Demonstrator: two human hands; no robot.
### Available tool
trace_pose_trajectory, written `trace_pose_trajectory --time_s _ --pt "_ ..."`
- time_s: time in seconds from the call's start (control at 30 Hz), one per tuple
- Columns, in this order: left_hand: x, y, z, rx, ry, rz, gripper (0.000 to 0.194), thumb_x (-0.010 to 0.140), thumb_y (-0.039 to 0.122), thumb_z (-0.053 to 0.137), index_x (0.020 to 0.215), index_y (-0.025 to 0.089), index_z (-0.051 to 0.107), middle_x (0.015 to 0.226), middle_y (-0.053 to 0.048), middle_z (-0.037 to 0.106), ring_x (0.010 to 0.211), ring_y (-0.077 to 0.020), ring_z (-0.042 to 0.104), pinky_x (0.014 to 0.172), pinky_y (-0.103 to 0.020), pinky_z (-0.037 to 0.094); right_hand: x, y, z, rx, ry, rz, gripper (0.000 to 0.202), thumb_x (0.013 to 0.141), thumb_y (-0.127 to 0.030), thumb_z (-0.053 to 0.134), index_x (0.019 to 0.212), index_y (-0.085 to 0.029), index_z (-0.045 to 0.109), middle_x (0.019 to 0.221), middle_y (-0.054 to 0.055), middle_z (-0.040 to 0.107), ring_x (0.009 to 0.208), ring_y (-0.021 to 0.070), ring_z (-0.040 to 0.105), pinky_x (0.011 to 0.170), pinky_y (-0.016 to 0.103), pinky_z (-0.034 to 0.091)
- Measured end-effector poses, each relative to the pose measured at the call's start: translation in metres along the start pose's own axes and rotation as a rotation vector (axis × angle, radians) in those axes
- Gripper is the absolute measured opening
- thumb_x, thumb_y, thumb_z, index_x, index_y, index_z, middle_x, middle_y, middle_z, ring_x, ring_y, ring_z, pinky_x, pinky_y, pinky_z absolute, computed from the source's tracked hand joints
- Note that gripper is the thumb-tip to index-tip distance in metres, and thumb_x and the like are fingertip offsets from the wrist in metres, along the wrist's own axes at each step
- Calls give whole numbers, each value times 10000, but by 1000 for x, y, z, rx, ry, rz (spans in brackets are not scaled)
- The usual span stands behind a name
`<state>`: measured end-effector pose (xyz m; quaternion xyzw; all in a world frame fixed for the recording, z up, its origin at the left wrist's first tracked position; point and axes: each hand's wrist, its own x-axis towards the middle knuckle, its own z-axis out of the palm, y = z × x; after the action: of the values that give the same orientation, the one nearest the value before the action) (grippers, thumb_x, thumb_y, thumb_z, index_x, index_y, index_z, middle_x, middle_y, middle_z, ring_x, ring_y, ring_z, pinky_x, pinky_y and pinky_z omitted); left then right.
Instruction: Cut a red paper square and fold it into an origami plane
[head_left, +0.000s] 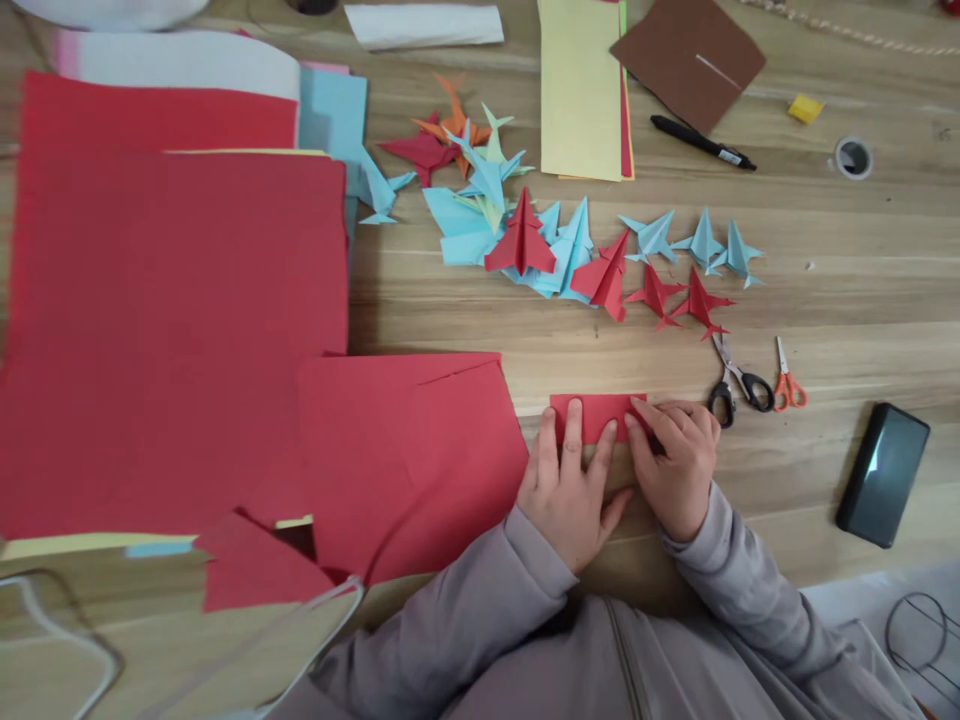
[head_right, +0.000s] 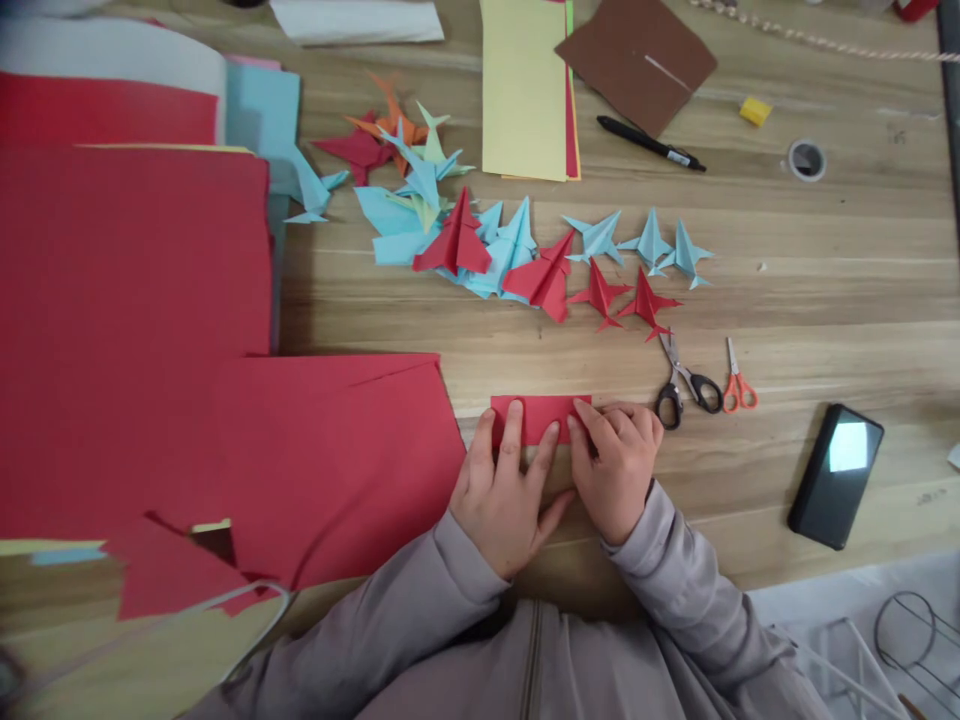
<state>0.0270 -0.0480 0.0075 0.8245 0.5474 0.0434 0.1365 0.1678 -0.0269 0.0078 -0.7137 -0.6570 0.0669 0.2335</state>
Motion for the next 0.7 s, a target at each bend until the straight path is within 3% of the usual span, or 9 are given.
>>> trace_pose_trajectory --time_s 0.23,0.33,0.43,0.53,0.7 --pt "5 -2 -2 6 -7 22 716 818 559 520 1438 237 363 1523 -213 260 1361 -459 281 978 -548 378 4 6 7 8 40 13 185 849 -289 585 963 -202 702 675 33 674 780 212 567 817 391 377" --pt "8 -2 -4 1 -12 34 697 830 546 508 1431 217 379 1517 -227 263 1356 -477 276 983 -555 373 5 9 7 -59 122 -6 218 835 -321 605 965 -168 691 692 59 665 797 232 556 802 394 397" --pt "10 -3 -4 2 -3 43 694 827 534 515 1425 202 391 1514 -235 264 1361 -483 258 994 -569 358 0 10 3 -69 171 -199 204 841 -258 592 997 -162 681 956 112 689 922 238 564 843 391 416" --pt "12 -4 -2 6 -4 55 719 804 512 553 1426 192 387 1510 -240 268 1358 -487 262 999 -571 355 -8 9 -1 -65 61 -464 156 862 -193 556 954 -184 682 977 75 704 951 208 588 949 399 395" --pt "14 -4 0 15 23 53 712 814 516 524 1425 177 388 1511 -245 262 1348 -490 276 997 -576 354 -10 15 -1 -135 -31 -573 197 891 -200 529 1022 -175 674 1010 79 712 972 208 596 999 429 377"
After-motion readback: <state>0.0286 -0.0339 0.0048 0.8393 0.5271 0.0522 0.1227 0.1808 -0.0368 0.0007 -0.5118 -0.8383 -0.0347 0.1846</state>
